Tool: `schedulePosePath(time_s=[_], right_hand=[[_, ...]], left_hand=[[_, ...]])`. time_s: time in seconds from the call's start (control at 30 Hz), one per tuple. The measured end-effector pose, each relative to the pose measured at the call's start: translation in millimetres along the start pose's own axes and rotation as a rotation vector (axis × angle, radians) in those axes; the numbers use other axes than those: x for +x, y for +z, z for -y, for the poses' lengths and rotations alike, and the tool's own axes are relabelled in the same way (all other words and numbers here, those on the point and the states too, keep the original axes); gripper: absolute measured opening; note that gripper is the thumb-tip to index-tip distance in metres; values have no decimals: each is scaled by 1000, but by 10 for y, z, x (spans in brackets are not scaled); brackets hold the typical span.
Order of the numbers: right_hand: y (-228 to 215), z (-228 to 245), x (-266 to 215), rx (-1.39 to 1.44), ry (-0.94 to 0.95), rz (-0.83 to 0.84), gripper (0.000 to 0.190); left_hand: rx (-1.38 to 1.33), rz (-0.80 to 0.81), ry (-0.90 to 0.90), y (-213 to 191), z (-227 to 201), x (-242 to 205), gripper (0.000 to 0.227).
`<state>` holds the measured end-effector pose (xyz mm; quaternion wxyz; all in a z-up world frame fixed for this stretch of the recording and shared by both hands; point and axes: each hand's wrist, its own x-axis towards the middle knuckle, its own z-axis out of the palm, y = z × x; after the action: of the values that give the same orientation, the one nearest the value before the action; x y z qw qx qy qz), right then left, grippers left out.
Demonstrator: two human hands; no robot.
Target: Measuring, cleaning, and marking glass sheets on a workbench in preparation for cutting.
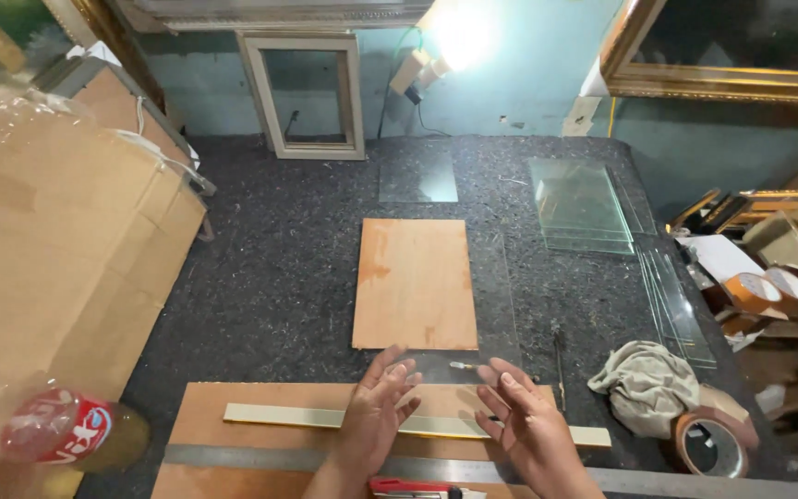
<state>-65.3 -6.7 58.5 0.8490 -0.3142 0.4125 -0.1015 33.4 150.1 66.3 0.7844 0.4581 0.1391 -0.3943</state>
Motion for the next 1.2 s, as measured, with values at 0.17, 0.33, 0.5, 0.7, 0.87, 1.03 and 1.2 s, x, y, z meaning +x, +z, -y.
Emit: schedulePosePath(time_s=[0.17, 0.33, 0.5, 0.7, 0.87, 1.03, 1.2], right_hand=[[125, 59, 213, -45, -4, -17, 31], [259, 298, 559, -39, -20, -17, 37], [462, 587, 1192, -44, -135, 65, 33], [932, 930, 2164, -119, -139, 75, 34], [1379, 1161, 2613, -175, -113, 74, 36], [1497, 1199, 3128, -172, -131, 88, 31], [1530, 1199, 3389, -195, -133, 88, 18]], left_hand=[[19, 25, 80, -206, -229, 222, 38], [-73, -251, 247, -800, -346, 1223, 21], [951, -811, 734, -966, -906, 1714, 65], [1651, -1062, 894, -857, -965, 2082, 46], [1766, -1006, 581, -788, -1097, 2217, 61], [1833, -1078, 469, -828, -1141, 2490, 66], [1902, -1226, 480, -866, -1100, 2624, 68]])
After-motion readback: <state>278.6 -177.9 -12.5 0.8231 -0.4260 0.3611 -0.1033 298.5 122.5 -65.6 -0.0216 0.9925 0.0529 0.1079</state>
